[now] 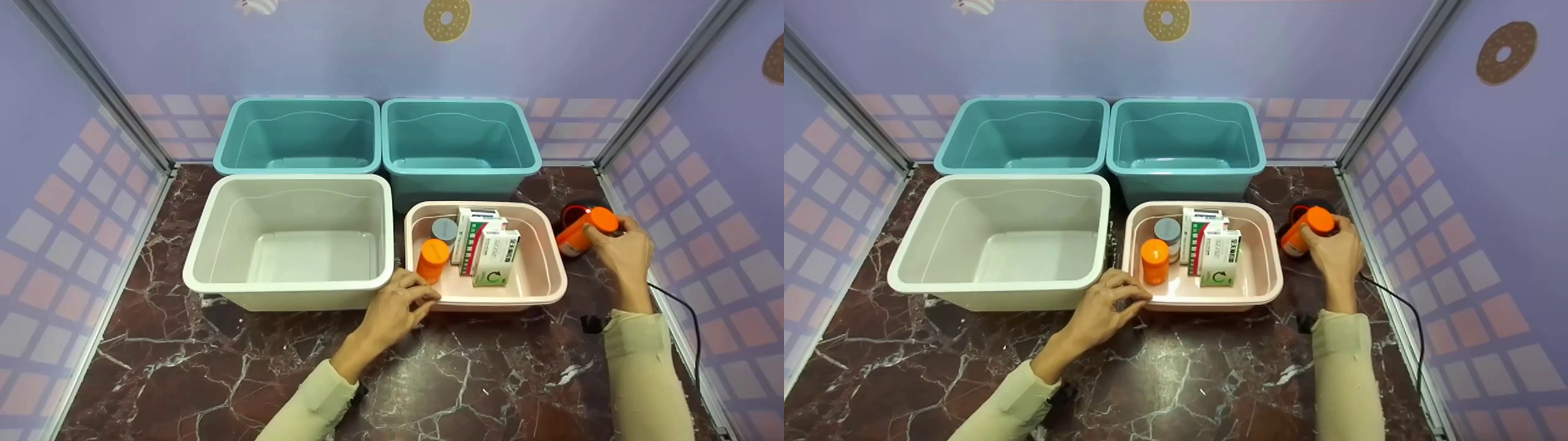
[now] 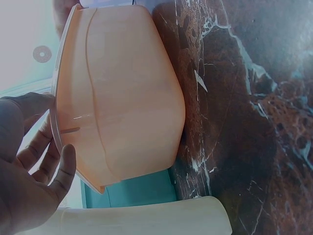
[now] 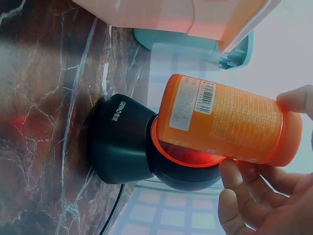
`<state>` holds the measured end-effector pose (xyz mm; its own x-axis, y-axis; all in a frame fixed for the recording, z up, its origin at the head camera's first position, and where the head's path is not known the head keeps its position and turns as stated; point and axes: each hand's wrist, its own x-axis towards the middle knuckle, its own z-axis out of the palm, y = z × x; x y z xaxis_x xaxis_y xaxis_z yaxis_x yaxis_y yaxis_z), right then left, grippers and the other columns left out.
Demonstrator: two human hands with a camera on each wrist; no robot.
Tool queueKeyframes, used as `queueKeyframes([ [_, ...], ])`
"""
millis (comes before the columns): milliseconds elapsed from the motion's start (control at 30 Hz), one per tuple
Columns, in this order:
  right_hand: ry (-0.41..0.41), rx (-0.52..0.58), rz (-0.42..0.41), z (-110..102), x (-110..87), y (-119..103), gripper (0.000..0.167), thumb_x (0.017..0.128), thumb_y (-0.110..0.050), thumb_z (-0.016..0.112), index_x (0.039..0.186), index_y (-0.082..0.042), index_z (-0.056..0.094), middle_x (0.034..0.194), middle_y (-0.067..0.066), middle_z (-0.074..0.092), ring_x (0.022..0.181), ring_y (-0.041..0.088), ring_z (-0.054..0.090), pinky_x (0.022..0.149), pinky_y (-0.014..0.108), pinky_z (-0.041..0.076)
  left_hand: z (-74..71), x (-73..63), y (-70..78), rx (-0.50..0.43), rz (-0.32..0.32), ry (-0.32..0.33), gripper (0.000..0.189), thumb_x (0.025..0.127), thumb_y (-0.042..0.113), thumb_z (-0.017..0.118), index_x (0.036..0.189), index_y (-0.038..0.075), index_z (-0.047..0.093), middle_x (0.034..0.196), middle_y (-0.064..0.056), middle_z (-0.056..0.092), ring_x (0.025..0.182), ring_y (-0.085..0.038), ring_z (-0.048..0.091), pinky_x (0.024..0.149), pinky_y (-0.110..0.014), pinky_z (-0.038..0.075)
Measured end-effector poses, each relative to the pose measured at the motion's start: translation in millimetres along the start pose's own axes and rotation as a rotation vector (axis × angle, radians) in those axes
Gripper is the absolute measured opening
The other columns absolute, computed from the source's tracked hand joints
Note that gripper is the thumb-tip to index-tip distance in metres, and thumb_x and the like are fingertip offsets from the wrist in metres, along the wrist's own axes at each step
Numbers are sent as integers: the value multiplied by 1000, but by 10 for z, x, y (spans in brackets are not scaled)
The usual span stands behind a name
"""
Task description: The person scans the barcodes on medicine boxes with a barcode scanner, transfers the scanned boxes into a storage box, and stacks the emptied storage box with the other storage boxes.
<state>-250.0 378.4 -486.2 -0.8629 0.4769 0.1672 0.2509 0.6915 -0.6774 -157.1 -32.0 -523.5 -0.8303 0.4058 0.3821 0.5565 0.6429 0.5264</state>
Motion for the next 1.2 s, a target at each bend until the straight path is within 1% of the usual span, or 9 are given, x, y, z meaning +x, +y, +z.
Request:
queueKeyframes([
  [133,-3,-15,0,-14,-12,18,63,80,-47,71,126,-5,64,122,24,67,116,42,58,102,50,42,-3,-2,0,1,1,0,12,88,22,76,99,21,78,102,4,68,105,-16,56,94,-30,53],
  [333,-10,-30,26,-12,-21,34,66,81,-49,69,129,-3,63,126,25,65,118,43,57,102,52,42,-1,-1,3,-5,-9,-4,12,87,21,77,99,21,78,102,4,68,106,-16,56,95,-30,53],
  [533,8,-11,50,-10,-31,34,66,82,-50,69,127,-2,64,125,26,65,118,44,57,103,52,41,-4,4,9,-9,-18,-12,15,86,19,78,101,21,78,105,3,69,107,-17,57,96,-32,53],
  [667,20,6,58,-10,-35,44,67,82,-50,70,126,-1,65,124,25,66,116,41,58,101,49,41,-4,1,6,-8,-17,-13,14,86,20,77,100,21,78,104,3,68,107,-17,57,96,-32,53],
  [900,9,10,90,-10,-25,57,67,83,-52,68,126,-1,64,122,23,66,113,39,57,97,45,40,-4,-4,5,1,-8,-1,12,86,21,77,99,21,78,103,4,68,106,-16,57,95,-31,53],
  [1033,28,17,89,-12,-16,50,67,83,-52,67,126,0,64,121,24,66,112,41,57,96,46,40,-6,0,6,2,-3,6,11,87,22,77,98,21,78,103,4,68,106,-16,57,95,-30,53],
  [1200,45,31,85,-17,-8,42,66,83,-51,67,126,-1,65,122,24,67,114,42,58,99,49,41,-1,1,3,-1,-6,2,13,86,22,77,99,21,78,104,3,68,106,-16,57,96,-30,53],
])
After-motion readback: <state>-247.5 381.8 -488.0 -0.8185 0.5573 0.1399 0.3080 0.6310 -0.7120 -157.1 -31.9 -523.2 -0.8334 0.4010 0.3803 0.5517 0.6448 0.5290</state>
